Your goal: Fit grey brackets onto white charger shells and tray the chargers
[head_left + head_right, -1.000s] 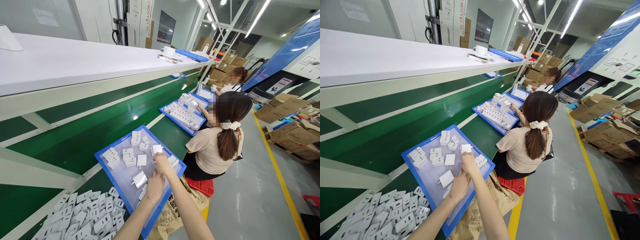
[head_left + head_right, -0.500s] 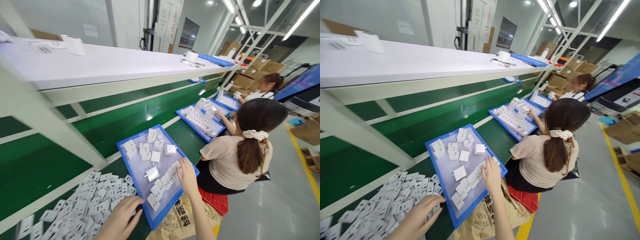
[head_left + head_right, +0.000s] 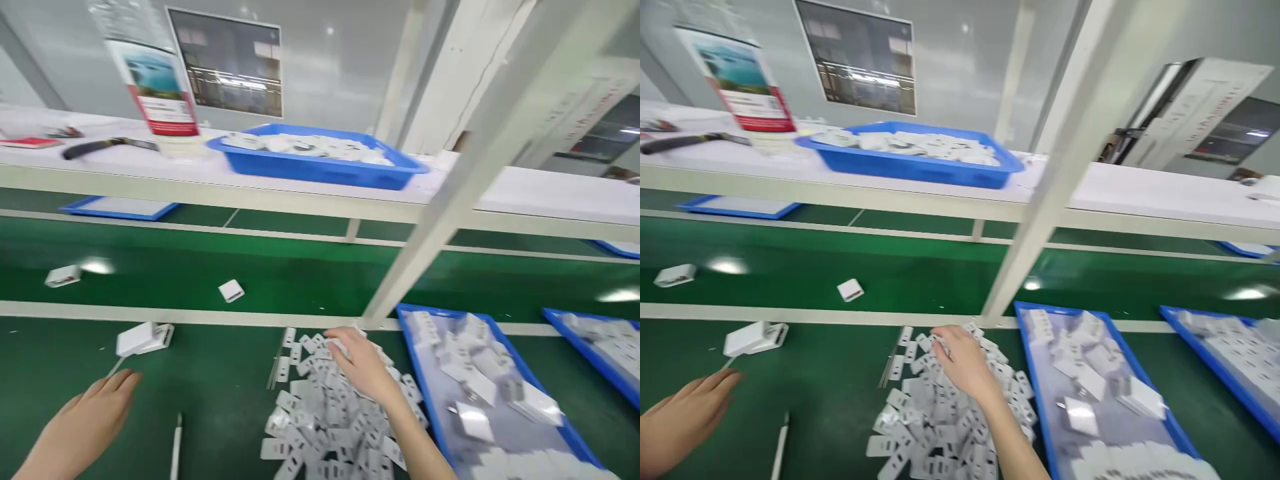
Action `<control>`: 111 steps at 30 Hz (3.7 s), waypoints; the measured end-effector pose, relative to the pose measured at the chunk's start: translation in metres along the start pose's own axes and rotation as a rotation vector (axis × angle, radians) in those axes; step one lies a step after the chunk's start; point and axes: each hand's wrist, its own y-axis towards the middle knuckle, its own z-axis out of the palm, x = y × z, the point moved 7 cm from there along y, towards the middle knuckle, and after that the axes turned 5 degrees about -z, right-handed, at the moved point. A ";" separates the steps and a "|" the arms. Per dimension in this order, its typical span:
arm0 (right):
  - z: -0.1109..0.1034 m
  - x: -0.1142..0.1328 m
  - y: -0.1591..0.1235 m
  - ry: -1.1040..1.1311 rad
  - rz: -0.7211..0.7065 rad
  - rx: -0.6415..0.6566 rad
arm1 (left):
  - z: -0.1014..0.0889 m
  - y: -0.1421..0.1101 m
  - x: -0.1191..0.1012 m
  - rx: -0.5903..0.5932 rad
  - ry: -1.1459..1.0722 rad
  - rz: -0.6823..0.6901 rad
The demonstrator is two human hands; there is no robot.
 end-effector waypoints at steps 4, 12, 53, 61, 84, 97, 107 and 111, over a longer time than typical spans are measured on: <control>0.142 0.065 0.148 -0.015 -0.031 0.094 | -0.017 0.056 0.025 -0.097 0.038 0.076; 0.278 0.073 0.252 -0.060 0.177 -0.022 | 0.021 0.141 0.066 0.189 -0.112 0.189; 0.282 0.228 0.063 -0.055 -0.152 0.061 | 0.056 0.021 0.058 0.105 -0.972 0.435; 0.286 0.226 0.064 0.071 -0.202 0.116 | 0.049 0.004 0.041 0.117 -0.866 0.546; 0.290 0.215 0.067 0.068 -0.179 0.160 | 0.064 0.008 0.034 0.116 -0.794 0.603; 0.289 0.224 0.072 -0.066 -0.196 0.175 | 0.036 0.022 0.075 -0.229 -0.409 0.162; 0.293 0.225 0.070 -0.034 -0.175 0.145 | 0.058 -0.010 0.039 0.111 -0.703 0.410; 0.276 0.228 0.074 -0.016 -0.228 0.233 | 0.061 -0.003 0.041 0.137 -0.732 0.453</control>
